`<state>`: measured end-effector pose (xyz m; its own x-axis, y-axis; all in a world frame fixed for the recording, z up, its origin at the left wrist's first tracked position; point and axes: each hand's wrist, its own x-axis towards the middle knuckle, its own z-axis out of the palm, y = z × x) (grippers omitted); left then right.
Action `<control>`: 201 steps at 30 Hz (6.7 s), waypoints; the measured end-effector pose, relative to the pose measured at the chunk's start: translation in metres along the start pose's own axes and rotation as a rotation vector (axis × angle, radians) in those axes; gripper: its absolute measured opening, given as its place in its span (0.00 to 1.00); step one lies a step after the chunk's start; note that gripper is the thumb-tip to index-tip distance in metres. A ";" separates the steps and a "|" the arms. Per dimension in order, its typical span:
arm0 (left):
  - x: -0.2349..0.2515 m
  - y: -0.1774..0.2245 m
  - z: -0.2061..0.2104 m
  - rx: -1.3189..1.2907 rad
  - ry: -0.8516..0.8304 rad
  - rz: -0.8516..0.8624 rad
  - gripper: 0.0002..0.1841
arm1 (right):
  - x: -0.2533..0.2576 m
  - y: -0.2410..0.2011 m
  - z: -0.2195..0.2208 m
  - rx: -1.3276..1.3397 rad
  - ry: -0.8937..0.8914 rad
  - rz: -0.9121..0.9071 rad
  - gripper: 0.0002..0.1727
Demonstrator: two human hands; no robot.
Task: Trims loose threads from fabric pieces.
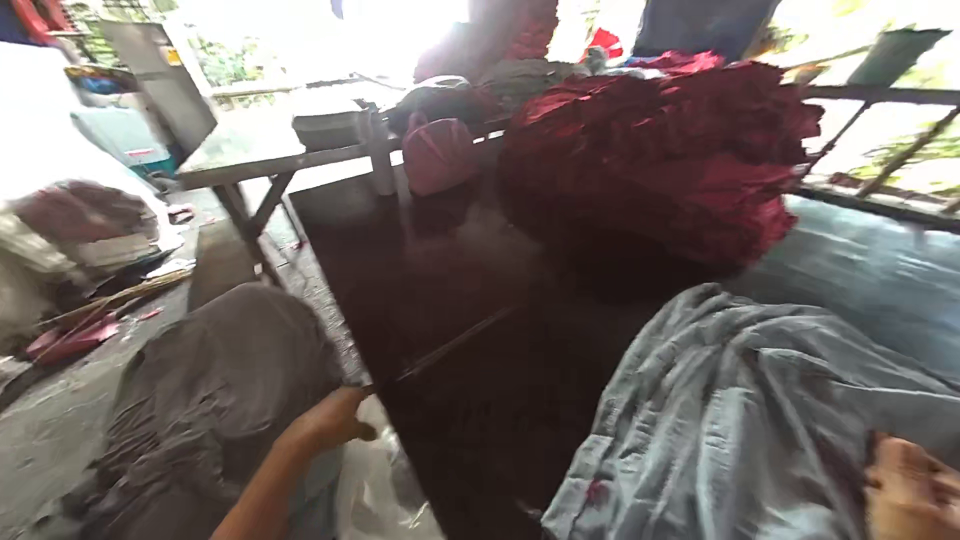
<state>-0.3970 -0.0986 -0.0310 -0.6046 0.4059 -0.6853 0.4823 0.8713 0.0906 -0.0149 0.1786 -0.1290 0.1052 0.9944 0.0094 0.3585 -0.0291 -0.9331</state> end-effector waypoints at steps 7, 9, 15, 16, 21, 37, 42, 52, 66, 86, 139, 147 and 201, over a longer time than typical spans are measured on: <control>-0.055 0.127 -0.012 -0.013 1.100 0.500 0.15 | -0.004 -0.013 -0.007 -0.032 0.003 -0.013 0.25; -0.038 0.201 0.011 -0.086 1.090 0.927 0.11 | -0.003 -0.013 -0.010 -0.021 0.001 -0.005 0.24; 0.015 0.382 0.092 -0.268 0.257 1.318 0.14 | 0.003 -0.007 -0.016 0.014 -0.031 -0.031 0.23; 0.018 0.395 0.097 -0.232 0.197 1.277 0.15 | 0.004 -0.008 -0.018 0.023 -0.037 -0.025 0.23; 0.032 0.410 0.111 -0.173 0.218 1.227 0.14 | 0.008 -0.007 -0.017 0.023 0.012 -0.024 0.22; 0.047 0.398 0.121 -0.177 0.395 1.308 0.11 | 0.008 -0.008 -0.012 0.002 0.010 -0.021 0.21; 0.039 0.387 0.113 -0.314 0.369 1.287 0.12 | 0.007 -0.017 -0.013 -0.348 0.014 -0.369 0.20; 0.031 0.378 0.108 -0.341 0.254 1.302 0.14 | 0.016 -0.034 0.000 -0.705 0.120 -0.562 0.18; 0.038 0.375 0.111 -0.368 0.301 1.333 0.13 | 0.015 -0.036 0.009 -0.710 0.110 -0.567 0.18; 0.045 0.372 0.128 -0.348 0.457 1.478 0.11 | 0.010 -0.042 0.009 -0.530 0.015 -0.317 0.19; 0.041 0.379 0.136 -0.696 0.385 1.156 0.09 | 0.024 -0.013 0.005 0.057 0.086 0.026 0.21; 0.037 0.395 0.130 -0.425 0.304 1.166 0.12 | 0.023 -0.007 0.008 0.036 0.050 -0.006 0.21; 0.031 0.366 0.108 -0.356 0.280 1.176 0.11 | 0.018 -0.053 -0.002 0.481 -0.358 0.705 0.20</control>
<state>-0.1708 0.2030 -0.0976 -0.0605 0.9916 0.1140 0.6483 -0.0478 0.7598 -0.0307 0.1978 -0.0785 -0.1692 0.7369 -0.6545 -0.1114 -0.6742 -0.7301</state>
